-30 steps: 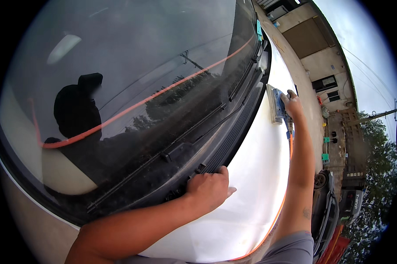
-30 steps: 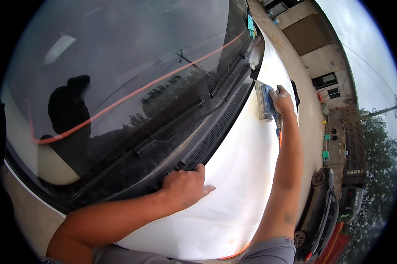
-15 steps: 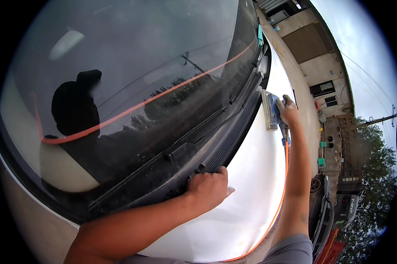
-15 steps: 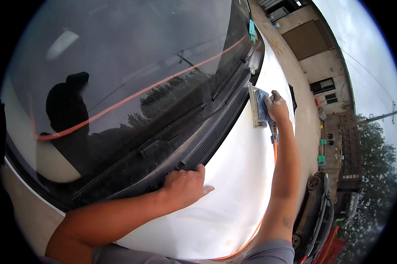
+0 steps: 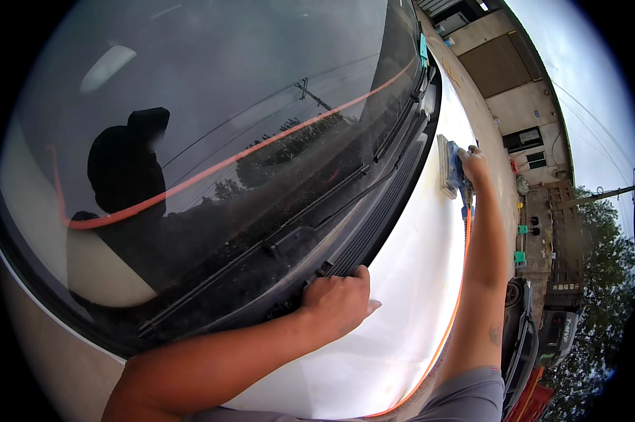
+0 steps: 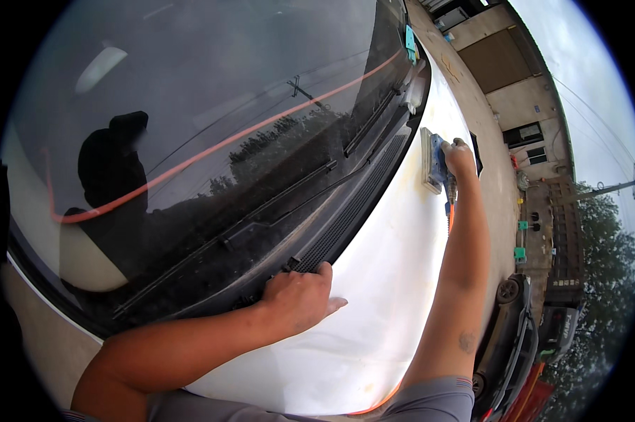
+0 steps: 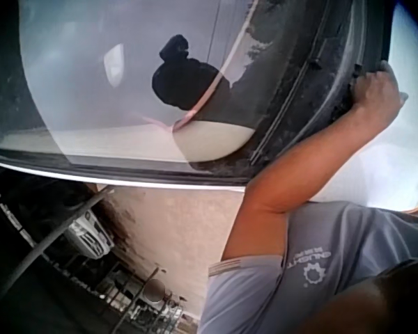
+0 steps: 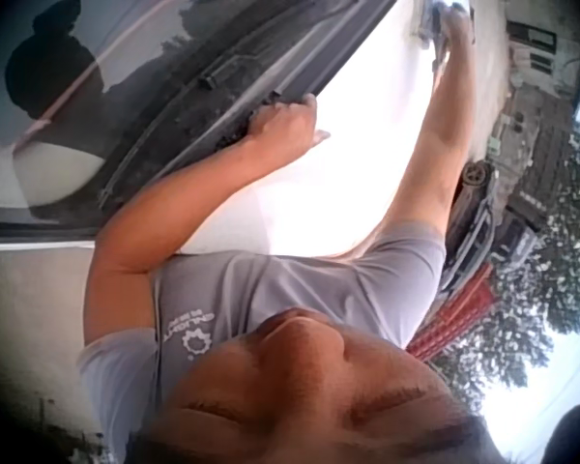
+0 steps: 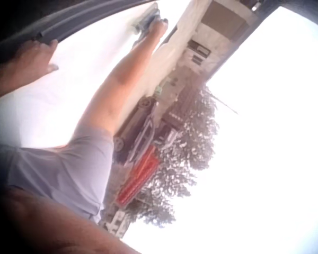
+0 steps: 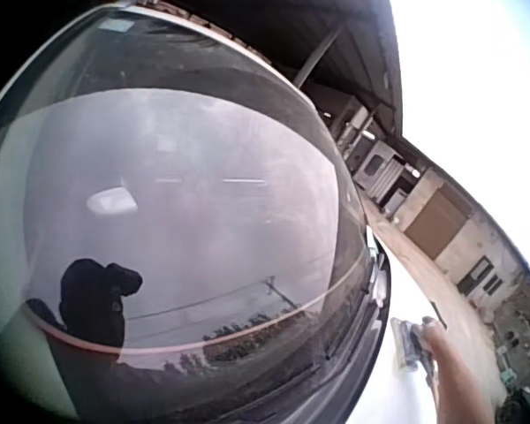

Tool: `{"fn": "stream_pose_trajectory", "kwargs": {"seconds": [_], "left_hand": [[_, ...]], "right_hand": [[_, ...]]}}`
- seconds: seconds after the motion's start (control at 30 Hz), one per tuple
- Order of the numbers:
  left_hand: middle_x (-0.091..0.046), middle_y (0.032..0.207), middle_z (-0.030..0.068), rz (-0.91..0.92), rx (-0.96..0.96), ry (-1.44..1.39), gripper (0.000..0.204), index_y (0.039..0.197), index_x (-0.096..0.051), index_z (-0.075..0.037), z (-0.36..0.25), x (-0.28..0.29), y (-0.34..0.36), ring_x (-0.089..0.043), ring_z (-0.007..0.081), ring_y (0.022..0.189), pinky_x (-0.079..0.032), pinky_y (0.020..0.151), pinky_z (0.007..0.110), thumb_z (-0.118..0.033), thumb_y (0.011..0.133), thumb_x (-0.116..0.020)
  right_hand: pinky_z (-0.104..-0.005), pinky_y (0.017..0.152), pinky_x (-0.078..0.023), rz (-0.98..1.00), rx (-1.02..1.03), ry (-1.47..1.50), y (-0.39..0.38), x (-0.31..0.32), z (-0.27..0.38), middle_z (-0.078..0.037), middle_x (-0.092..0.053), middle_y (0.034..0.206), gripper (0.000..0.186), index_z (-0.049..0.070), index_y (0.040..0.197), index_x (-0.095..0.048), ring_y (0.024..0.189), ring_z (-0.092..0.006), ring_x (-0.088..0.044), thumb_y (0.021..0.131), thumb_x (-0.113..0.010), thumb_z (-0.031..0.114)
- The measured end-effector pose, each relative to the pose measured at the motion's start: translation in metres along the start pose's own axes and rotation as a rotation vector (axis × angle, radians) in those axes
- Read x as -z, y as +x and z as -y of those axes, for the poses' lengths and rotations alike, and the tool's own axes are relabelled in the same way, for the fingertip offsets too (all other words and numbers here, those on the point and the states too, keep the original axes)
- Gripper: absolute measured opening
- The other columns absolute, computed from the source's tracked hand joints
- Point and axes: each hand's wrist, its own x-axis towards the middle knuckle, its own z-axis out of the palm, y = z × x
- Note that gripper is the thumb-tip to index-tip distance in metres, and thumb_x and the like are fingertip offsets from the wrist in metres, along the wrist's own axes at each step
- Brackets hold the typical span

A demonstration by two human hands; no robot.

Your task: The person uses a pneumatic sander to smooth the surface of a white car hood. They move the sander across the hood and along the edges near the windshield and headlights, occasionally pausing to touch the surface with their hand.

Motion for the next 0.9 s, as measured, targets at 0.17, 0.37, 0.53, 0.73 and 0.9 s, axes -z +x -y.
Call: {"fn": "stream_pose_trajectory", "kwargs": {"seconds": [0.17,0.37,0.53,0.73,0.9], "left_hand": [[-0.073,0.075,0.0191,-0.031,-0.023,-0.002,0.055,0.112,-0.053,0.005,0.001,-0.003,-0.006,-0.076,0.0373,0.073,-0.062,0.066,0.048,-0.047,0.099,-0.065],[-0.073,0.076,0.0184,-0.065,-0.008,0.025,0.056,0.114,-0.054,0.005,0.004,-0.007,-0.009,-0.076,0.0354,0.073,-0.062,0.065,0.046,-0.047,0.099,-0.065],[-0.074,0.076,0.0176,-0.064,0.016,0.05,0.057,0.115,-0.054,0.005,0.006,-0.005,-0.007,-0.076,0.0348,0.073,-0.062,0.065,0.045,-0.048,0.099,-0.065],[-0.073,0.075,0.0179,-0.068,0.009,0.03,0.057,0.114,-0.054,0.005,0.003,-0.008,-0.005,-0.076,0.0349,0.073,-0.062,0.064,0.046,-0.048,0.099,-0.066],[-0.073,0.075,0.018,-0.023,-0.013,0.014,0.057,0.114,-0.054,0.006,0.0,-0.001,-0.007,-0.076,0.0354,0.073,-0.062,0.065,0.046,-0.048,0.099,-0.066]], "right_hand": [[-0.04,0.109,-0.046,0.091,-0.077,-0.04,-0.019,0.011,0.013,-0.032,-0.064,0.133,0.068,-0.01,0.141,-0.055,0.126,-0.0386,-0.064,0.094,-0.061,0.039],[-0.04,0.1,-0.05,0.067,0.056,0.001,-0.085,0.026,0.047,-0.029,-0.071,0.117,0.068,-0.007,0.14,-0.056,0.116,-0.04,-0.068,0.096,-0.065,0.044],[-0.0401,0.095,-0.052,0.097,0.058,0.068,-0.098,0.023,0.05,-0.027,-0.072,0.109,0.064,-0.007,0.138,-0.058,0.107,-0.039,-0.069,0.096,-0.066,0.042],[-0.0382,0.095,-0.052,0.025,0.024,0.041,-0.051,0.004,0.0,-0.023,-0.074,0.108,0.066,-0.007,0.139,-0.058,0.108,-0.0348,-0.071,0.096,-0.067,0.041],[-0.0389,0.1,-0.051,-0.003,-0.045,-0.051,-0.047,0.011,-0.025,-0.025,-0.072,0.118,0.065,-0.003,0.141,-0.058,0.114,-0.0344,-0.069,0.096,-0.066,0.043]]}}
